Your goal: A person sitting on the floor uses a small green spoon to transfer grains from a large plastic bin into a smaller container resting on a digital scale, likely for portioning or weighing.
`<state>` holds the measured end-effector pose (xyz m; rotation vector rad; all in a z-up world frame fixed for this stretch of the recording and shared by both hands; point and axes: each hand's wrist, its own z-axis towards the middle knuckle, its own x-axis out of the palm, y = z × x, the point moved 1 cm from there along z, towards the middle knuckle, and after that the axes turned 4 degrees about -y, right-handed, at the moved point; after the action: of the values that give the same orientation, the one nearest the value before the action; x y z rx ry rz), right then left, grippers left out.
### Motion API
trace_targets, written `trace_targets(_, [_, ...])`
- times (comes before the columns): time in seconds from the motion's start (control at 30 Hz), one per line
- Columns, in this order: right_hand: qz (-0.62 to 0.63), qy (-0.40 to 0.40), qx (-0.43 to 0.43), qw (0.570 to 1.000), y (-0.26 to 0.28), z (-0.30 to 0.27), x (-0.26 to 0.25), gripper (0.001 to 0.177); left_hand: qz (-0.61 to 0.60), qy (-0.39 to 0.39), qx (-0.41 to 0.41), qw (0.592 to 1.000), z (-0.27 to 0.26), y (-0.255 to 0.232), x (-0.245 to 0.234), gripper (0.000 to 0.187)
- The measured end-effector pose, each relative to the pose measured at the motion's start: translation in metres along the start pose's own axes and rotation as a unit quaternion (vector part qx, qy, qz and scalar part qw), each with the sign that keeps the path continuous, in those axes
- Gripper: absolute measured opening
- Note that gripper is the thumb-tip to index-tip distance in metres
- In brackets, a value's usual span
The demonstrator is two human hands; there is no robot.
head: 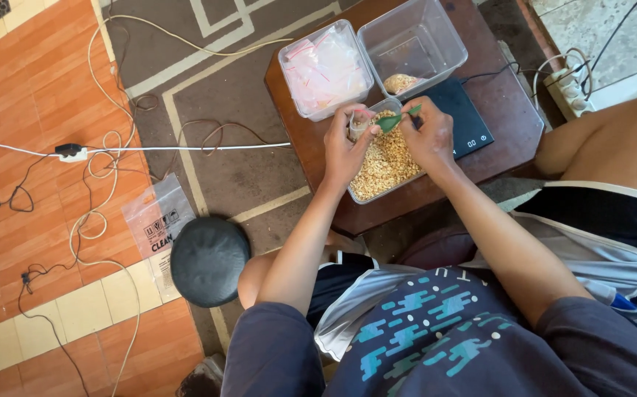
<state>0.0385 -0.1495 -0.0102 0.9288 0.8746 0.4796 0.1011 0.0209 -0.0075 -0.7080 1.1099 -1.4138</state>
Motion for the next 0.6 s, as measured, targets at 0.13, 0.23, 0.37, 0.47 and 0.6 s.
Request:
trace_targets(0.13, [0.042,-0.008,0.071,0.997,-0.003,0.004,0.002,0.012,0.007,0.005,-0.003,1.000,0.001,-0.001,0.000,0.044])
trace_targets(0.23, [0.118,-0.021,0.123,0.985,0.000,0.009,-0.003,0.015,-0.003,0.013,0.012,1.000,0.005,-0.002,0.000,0.043])
trace_targets(0.37, [0.165,-0.056,0.061,0.983,0.025,0.013,-0.017,0.013,0.024,0.026,0.026,0.999,0.002,-0.007,-0.005,0.049])
trace_targets(0.47, [0.172,-0.055,-0.001,0.984,0.048,0.016,-0.026,0.014,0.013,0.033,0.024,0.999,0.001,-0.012,-0.005,0.050])
trace_targets(0.6, [0.113,-0.051,-0.135,0.983,0.077,0.011,-0.036,0.014,0.005,0.034,0.029,0.999,0.000,-0.012,-0.007,0.051])
